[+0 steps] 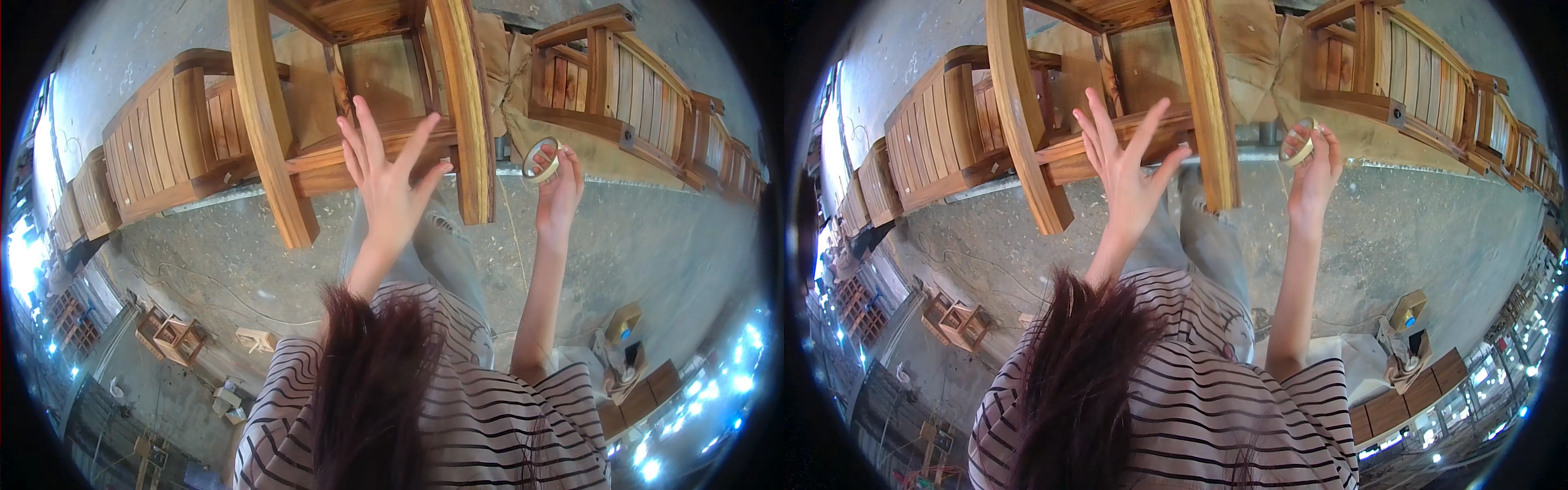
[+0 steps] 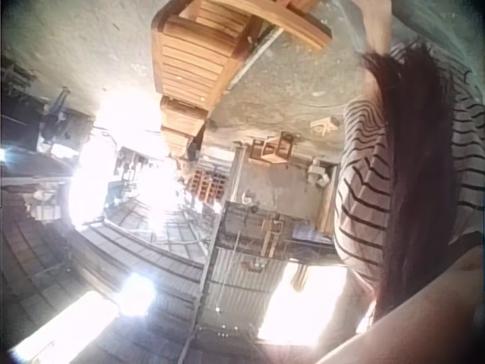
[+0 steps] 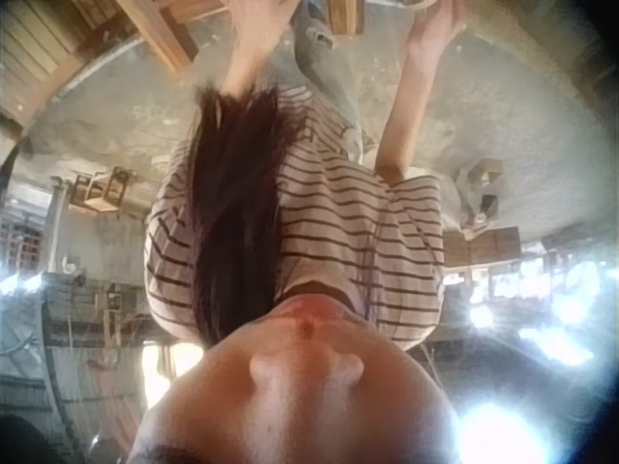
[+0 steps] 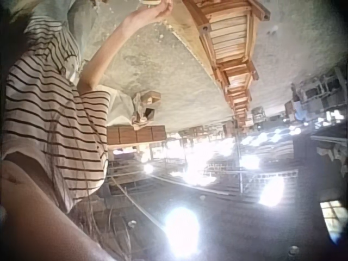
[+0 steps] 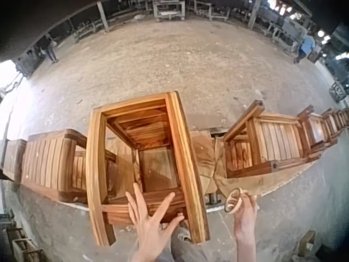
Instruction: Applying small pieces of masking tape to the joints and surfaces of wooden chairs.
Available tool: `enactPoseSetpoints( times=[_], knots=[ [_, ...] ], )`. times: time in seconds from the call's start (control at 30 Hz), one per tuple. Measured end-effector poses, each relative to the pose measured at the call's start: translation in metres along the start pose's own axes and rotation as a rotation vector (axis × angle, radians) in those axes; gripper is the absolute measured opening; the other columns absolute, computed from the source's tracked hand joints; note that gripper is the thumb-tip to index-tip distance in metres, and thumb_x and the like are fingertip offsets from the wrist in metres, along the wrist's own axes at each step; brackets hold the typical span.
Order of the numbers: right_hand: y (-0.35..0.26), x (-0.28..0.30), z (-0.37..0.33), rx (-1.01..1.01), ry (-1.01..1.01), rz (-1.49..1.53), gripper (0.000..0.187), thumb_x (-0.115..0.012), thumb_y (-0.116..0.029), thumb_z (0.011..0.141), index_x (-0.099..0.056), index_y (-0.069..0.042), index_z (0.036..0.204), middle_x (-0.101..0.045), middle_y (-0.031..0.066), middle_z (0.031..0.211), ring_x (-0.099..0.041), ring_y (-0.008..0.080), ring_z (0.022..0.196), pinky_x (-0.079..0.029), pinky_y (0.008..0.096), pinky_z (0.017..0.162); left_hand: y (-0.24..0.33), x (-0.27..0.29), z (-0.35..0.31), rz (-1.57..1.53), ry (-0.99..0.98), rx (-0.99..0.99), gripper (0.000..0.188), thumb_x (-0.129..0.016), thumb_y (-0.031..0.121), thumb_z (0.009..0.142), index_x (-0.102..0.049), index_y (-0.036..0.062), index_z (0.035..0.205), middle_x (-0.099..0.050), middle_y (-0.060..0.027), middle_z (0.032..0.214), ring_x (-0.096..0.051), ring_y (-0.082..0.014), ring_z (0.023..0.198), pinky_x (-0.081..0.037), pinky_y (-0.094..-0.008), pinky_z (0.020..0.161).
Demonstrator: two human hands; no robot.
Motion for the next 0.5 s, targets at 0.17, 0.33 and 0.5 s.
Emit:
enactPoseSetpoints(
  times=[0.17,0.33,0.5],
  knots=[
    [-0.002,0.000,-0.003,-0.013,-0.003,-0.012,0.024,-0.052,-0.013,0.097,-0.049,-0.003,0.118,-0.062,0.0146,0.101,-0.062,0.0212,0.088,-0.049,0.0318,0.072,0.002,-0.006,0.004,-0.008,0.013,0.147,0.058,-0.082,0.032,0.070,-0.056,0.0198,0.120,-0.022,-0.0158,0.157,-0.009,-0.0467,0.145,-0.011,-0.0592,0.113],
    [-0.013,-0.005,-0.011,0.005,-0.048,-0.006,0.023,-0.051,-0.014,0.098,-0.049,-0.003,0.118,-0.063,0.0146,0.102,-0.062,0.0214,0.088,-0.049,0.0316,0.073,0.000,-0.012,0.001,0.046,0.076,0.113,0.053,-0.080,0.041,0.073,-0.057,0.0190,0.116,-0.037,-0.0115,0.147,-0.016,-0.0427,0.144,-0.011,-0.0584,0.112],
    [-0.040,-0.018,-0.033,0.041,-0.222,-0.070,0.024,-0.050,-0.012,0.098,-0.049,-0.004,0.121,-0.064,0.0172,0.104,-0.063,0.0217,0.086,-0.050,0.0323,0.076,-0.002,-0.011,-0.003,0.026,0.099,0.082,0.058,-0.079,0.041,0.073,-0.056,0.0203,0.122,-0.037,-0.0124,0.146,-0.019,-0.0397,0.144,-0.012,-0.0557,0.113]
  ],
)
Point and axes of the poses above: each hand's wrist, its own z-axis towards the middle knuckle, its own x-axis out of the back of the hand, y = z × x, the point moved 1 cm from there along z, towards the middle knuckle
